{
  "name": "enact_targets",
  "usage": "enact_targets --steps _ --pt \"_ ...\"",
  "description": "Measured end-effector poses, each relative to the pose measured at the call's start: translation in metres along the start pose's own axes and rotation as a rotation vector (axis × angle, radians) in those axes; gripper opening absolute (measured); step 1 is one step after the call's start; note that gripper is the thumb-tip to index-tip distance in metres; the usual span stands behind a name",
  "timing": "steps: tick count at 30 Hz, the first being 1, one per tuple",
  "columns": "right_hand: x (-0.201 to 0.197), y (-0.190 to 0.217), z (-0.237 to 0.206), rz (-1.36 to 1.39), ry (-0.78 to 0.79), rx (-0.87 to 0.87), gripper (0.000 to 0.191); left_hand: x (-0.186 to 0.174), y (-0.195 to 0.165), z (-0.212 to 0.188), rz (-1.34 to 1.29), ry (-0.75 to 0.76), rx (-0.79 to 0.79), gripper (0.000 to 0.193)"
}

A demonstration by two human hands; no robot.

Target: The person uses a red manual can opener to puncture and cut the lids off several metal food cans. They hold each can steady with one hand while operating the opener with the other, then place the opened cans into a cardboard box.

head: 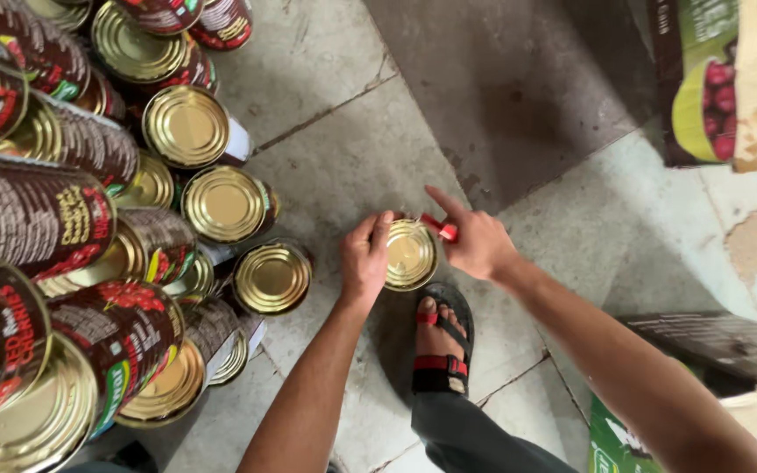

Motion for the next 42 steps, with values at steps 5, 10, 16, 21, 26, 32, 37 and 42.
enact_targets --steps 5,10,16,21,26,32,37,42 --pt "0.008 0.000 0.006 -0.025 0.071 -0.061 0.076 0.003 -0.003 0.001 -0.171 0.048 0.047 0.036" --pt "-0.004 0.022 0.001 0.104 -0.001 -0.212 0.063 0.000 -0.011 -0.005 -0.090 0.032 0.063 0.035" --pt "-0.035 0.034 -0.025 -0.179 -0.096 0.057 0.084 0.000 -0.007 0.000 -0.020 0.035 0.045 0.036" --pt "-0.063 0.025 -0.070 0.376 -0.548 -0.209 0.068 -0.004 -0.040 -0.007 0.105 0.059 0.256 0.033" --pt "-0.021 -0.028 -0.080 0.678 -0.431 -0.015 0.066 0.026 -0.089 -0.048 0.775 0.256 0.397 0.077" --pt "0.043 -0.067 -0.093 0.895 -0.406 0.119 0.064 0.032 -0.107 -0.050 1.161 0.281 0.370 0.084" --pt "0.068 -0.078 -0.097 0.953 -0.408 0.135 0.054 0.000 -0.125 -0.037 0.958 0.303 0.220 0.098" --pt "0.059 -0.077 -0.096 0.967 -0.398 0.130 0.046 -0.068 -0.193 -0.015 0.988 -0.021 0.243 0.102"
Point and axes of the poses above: each hand's wrist, its own z-axis towards the middle knuckle, its own x-axis out of the palm, y = z × x, the point moved 8 cm from there along z, towards the middle knuckle, and after that the axes turned 11 degrees about y, right-handed, at the moved point
